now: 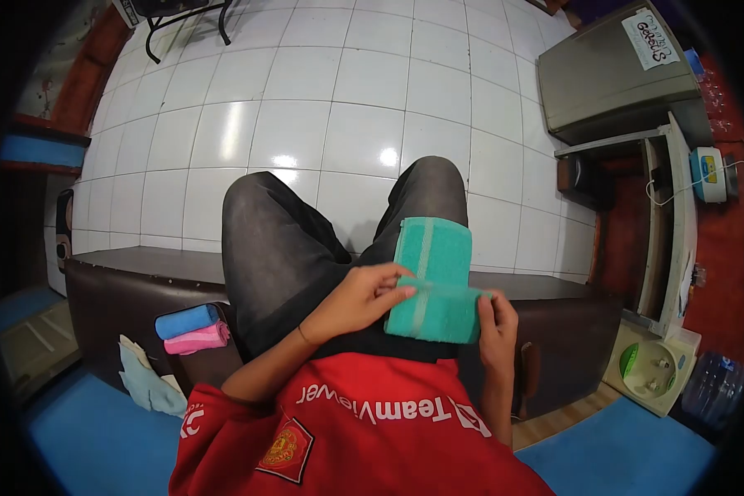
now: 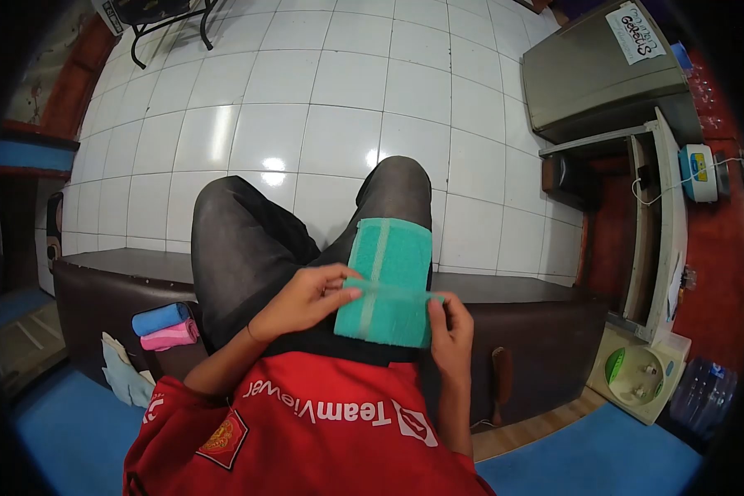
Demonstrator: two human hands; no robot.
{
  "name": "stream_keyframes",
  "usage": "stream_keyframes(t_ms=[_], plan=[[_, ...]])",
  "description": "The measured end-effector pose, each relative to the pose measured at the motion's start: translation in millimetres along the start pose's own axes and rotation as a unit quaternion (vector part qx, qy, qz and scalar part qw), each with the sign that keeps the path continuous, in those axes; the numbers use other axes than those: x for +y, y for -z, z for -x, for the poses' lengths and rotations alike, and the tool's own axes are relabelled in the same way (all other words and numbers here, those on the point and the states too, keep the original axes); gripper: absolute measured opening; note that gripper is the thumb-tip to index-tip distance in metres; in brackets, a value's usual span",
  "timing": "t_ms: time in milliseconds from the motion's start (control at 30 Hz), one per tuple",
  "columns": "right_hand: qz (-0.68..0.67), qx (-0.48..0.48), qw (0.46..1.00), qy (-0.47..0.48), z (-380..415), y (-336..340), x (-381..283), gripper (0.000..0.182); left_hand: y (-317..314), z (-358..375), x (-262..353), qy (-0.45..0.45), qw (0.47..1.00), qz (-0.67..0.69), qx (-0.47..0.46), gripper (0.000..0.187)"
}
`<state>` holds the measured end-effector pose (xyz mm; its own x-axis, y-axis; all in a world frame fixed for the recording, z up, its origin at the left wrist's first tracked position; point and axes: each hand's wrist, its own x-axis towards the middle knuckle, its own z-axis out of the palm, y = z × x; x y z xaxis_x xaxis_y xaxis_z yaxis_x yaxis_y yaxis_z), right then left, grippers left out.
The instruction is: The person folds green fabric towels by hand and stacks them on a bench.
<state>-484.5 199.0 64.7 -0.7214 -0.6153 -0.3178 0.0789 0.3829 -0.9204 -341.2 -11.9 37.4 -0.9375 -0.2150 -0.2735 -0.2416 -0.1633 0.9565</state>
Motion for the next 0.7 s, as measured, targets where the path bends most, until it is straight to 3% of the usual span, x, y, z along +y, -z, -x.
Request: stream_keyframes(t_ms=[33,133,300,367,500,567,700], plan=[[-0.002,0.001,1.0,0.0,-9,-5,2,0.017,-1,-9,-5,0.0,1.0,-0.002,-0.001,0.025],[-0.071,0.057,0.995,-0.03,-41,-15,19,0.018,-3,-42,-16,-0.027,0.993,-0.027,0.112,0.025],[-0.043,0.077,0.996,-0.019,-88,-15,36,0.021,1,-82,-25,-0.025,0.98,-0.12,0.16,0.02],[-0.04,0.074,0.996,-0.034,-99,-14,42,0.022,2,-92,-33,-0.081,0.969,-0.115,0.204,0.019],[-0.025,0.093,0.995,-0.038,-110,-20,49,0.024,8,-103,-39,-0.03,0.967,-0.164,0.194,0.017],[-0.022,0.098,0.994,-0.046,-112,-21,46,0.024,8,-108,-51,-0.09,0.941,-0.267,0.187,0.016],[-0.049,0.086,0.994,-0.05,-111,-20,46,0.025,-4,-119,-35,-0.159,0.904,-0.34,0.205,0.016]])
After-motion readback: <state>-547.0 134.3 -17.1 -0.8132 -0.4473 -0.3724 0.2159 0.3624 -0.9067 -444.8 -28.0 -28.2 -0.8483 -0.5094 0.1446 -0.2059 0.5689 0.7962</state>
